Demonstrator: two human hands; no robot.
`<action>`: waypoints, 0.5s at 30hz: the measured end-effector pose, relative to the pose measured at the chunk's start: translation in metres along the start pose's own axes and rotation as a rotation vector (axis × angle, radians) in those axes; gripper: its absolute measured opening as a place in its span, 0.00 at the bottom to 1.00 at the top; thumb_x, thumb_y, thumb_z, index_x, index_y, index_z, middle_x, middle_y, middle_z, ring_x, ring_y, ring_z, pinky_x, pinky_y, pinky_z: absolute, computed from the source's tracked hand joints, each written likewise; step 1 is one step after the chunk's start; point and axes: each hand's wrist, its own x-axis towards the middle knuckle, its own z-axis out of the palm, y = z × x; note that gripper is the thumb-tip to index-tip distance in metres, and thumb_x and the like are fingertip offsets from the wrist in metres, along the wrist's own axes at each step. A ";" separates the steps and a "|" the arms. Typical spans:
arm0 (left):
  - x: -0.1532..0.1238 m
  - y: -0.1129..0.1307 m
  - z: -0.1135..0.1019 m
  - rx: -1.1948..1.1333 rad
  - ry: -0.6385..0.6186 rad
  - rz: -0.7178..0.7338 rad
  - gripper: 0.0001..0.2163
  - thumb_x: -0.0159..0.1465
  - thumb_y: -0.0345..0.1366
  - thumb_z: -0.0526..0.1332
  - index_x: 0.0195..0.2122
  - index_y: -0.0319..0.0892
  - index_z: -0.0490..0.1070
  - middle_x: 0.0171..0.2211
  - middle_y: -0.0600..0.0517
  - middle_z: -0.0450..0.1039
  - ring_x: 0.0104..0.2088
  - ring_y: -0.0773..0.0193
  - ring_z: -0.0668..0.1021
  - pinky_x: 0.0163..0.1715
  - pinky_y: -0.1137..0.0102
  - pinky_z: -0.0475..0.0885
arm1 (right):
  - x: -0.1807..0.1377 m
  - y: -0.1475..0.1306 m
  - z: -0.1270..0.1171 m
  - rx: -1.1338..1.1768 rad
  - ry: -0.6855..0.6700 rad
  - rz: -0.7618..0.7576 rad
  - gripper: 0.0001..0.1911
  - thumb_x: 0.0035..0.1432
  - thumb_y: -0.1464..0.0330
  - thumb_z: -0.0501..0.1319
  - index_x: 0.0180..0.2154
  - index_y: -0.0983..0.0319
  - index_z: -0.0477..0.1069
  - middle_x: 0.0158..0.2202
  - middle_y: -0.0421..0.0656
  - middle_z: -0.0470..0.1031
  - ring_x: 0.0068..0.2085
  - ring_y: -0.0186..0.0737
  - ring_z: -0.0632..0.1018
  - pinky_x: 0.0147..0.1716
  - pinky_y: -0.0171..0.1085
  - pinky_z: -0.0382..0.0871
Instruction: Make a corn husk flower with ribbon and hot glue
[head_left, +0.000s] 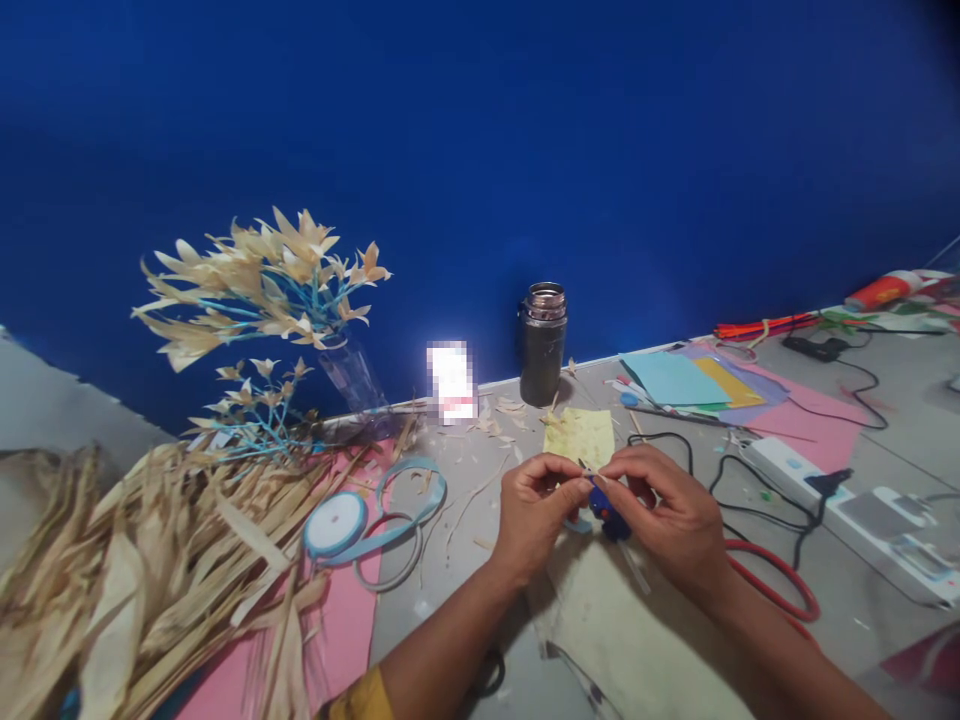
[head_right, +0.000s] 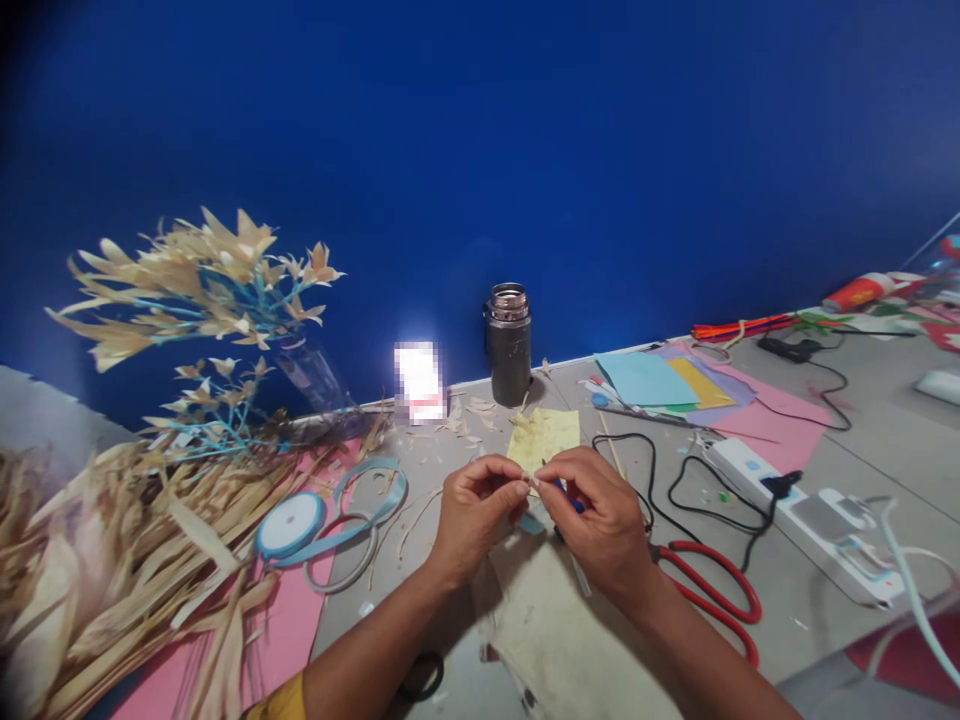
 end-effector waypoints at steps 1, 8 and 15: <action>0.000 -0.001 0.000 0.007 -0.001 0.012 0.08 0.52 0.35 0.74 0.28 0.39 0.77 0.19 0.56 0.73 0.18 0.72 0.71 0.20 0.76 0.67 | 0.000 0.000 0.000 0.001 -0.007 -0.005 0.06 0.63 0.75 0.65 0.36 0.58 0.77 0.33 0.41 0.78 0.31 0.36 0.76 0.29 0.34 0.68; 0.003 -0.006 -0.006 -0.072 -0.061 -0.023 0.13 0.51 0.41 0.77 0.27 0.39 0.76 0.19 0.56 0.72 0.19 0.73 0.70 0.21 0.76 0.65 | -0.004 -0.001 -0.003 -0.014 -0.060 -0.014 0.04 0.64 0.72 0.67 0.38 0.57 0.76 0.34 0.41 0.78 0.30 0.35 0.76 0.28 0.34 0.69; 0.004 0.000 -0.012 -0.322 -0.181 -0.179 0.15 0.44 0.38 0.81 0.25 0.38 0.77 0.23 0.55 0.75 0.19 0.74 0.71 0.21 0.77 0.63 | -0.007 -0.006 -0.007 -0.032 -0.105 -0.083 0.06 0.64 0.74 0.65 0.37 0.57 0.74 0.33 0.41 0.78 0.35 0.38 0.79 0.35 0.35 0.72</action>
